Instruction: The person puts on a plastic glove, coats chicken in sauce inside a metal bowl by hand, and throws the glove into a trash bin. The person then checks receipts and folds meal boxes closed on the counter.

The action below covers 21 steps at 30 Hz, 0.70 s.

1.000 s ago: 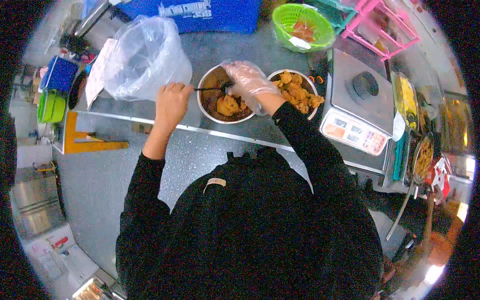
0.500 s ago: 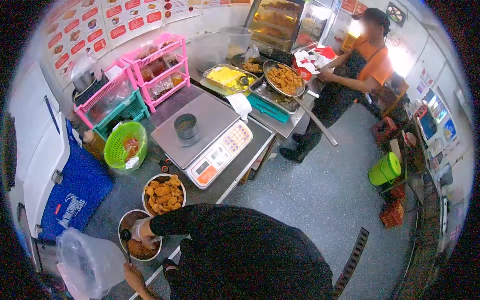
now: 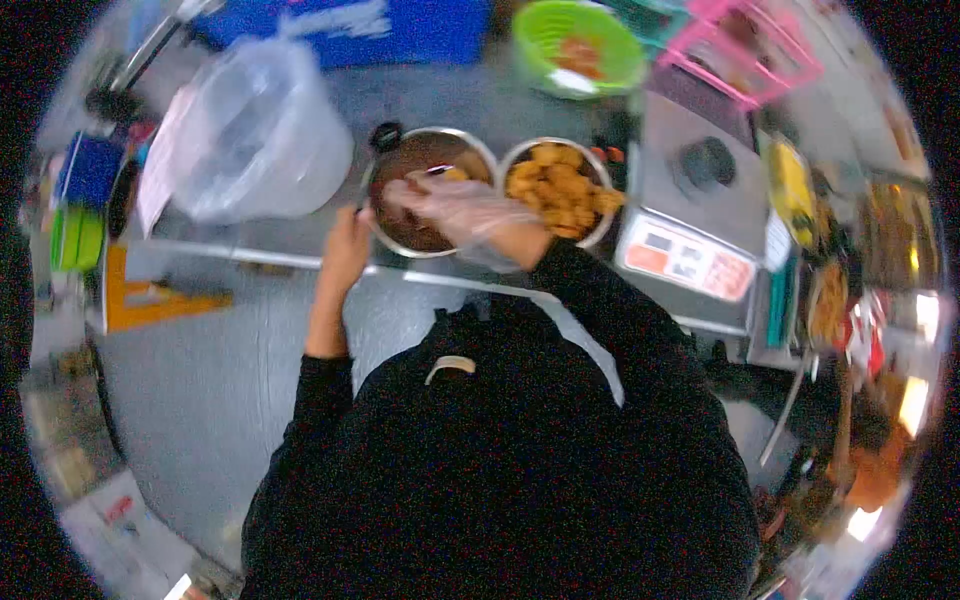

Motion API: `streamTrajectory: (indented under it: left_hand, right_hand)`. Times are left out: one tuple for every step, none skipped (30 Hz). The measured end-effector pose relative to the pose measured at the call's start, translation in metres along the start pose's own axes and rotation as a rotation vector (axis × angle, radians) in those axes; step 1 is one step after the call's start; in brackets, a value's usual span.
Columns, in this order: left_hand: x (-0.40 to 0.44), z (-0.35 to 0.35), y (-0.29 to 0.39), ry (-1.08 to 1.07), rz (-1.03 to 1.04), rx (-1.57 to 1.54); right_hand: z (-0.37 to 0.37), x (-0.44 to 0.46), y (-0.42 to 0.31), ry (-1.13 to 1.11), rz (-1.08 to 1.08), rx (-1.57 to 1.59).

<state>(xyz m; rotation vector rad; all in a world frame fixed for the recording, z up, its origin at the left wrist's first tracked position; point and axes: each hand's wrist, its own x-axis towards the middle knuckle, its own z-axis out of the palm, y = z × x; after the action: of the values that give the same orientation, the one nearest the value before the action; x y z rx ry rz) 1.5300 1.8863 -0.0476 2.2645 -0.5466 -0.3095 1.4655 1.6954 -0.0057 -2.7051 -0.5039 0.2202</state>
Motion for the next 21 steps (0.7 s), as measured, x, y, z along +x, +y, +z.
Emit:
streamTrajectory:
  left_hand:
    - [-0.001, 0.004, -0.003, 0.037, -0.028, -0.012]
    - [-0.003, 0.006, -0.003, -0.003, -0.090, -0.055]
    - [-0.003, 0.009, -0.006, 0.046, -0.043, -0.036]
    - [-0.001, 0.013, -0.011, 0.096, 0.011, -0.018]
    - [-0.001, 0.017, -0.013, 0.145, 0.069, -0.001]
    - [-0.002, 0.012, -0.002, 0.068, -0.050, 0.041]
    - [-0.002, 0.011, 0.003, 0.056, -0.069, 0.047]
    - [-0.002, 0.011, 0.005, 0.040, -0.088, 0.055]
    - [-0.002, 0.013, 0.006, 0.017, -0.107, 0.065]
    - [-0.001, 0.020, -0.002, 0.059, -0.029, 0.074]
    - [0.000, 0.024, -0.005, 0.059, -0.012, 0.056]
    - [0.001, 0.026, -0.006, 0.060, 0.009, 0.038]
    - [0.002, 0.027, -0.006, 0.059, 0.030, 0.021]
    - [0.002, 0.028, -0.005, 0.054, 0.022, 0.016]
    - [0.002, 0.027, -0.004, 0.051, 0.013, 0.011]
    - [0.000, 0.026, -0.003, 0.046, 0.002, 0.006]
    - [-0.001, 0.027, -0.003, 0.051, 0.000, 0.008]
    - [-0.001, 0.027, -0.003, 0.059, 0.001, 0.012]
    - [-0.002, 0.027, -0.004, 0.065, 0.002, 0.017]
    - [-0.002, 0.028, -0.005, 0.079, 0.018, 0.010]
    - [-0.003, 0.029, -0.006, 0.095, 0.033, 0.001]
  right_hand:
    - [-0.002, -0.002, 0.001, -0.180, 0.100, 0.087]
    - [-0.006, -0.012, -0.004, -0.154, 0.021, -0.094]
    - [0.010, -0.015, 0.013, -0.136, -0.054, -0.125]
    - [0.014, -0.009, 0.028, -0.173, -0.029, -0.066]
    - [0.019, -0.002, 0.044, -0.209, -0.002, -0.008]
    - [0.010, 0.010, 0.057, -0.308, 0.127, 0.141]
    - [0.001, 0.021, 0.065, -0.407, 0.260, 0.287]
    - [0.000, 0.025, 0.066, -0.388, 0.308, 0.278]
    - [-0.002, 0.030, 0.065, -0.368, 0.357, 0.269]
    - [-0.001, 0.034, 0.061, -0.225, 0.318, 0.103]
    - [-0.001, 0.039, 0.056, -0.080, 0.276, -0.064]
    - [0.005, 0.043, 0.050, -0.041, 0.198, -0.141]
    - [0.006, 0.054, 0.040, -0.173, 0.227, -0.176]
    - [0.008, 0.066, 0.028, -0.308, 0.256, -0.209]
    - [0.009, 0.072, 0.022, -0.445, 0.282, -0.242]
    - [0.015, 0.069, 0.021, -0.372, 0.269, -0.157]
    - [0.013, 0.068, 0.022, -0.379, 0.274, -0.128]
    - [0.003, 0.068, 0.018, -0.384, 0.280, -0.100]
    - [-0.002, 0.067, 0.017, -0.387, 0.286, -0.072]
    - [0.001, 0.065, 0.020, -0.266, 0.290, -0.058]
    - [0.005, 0.061, 0.026, -0.146, 0.292, -0.048]
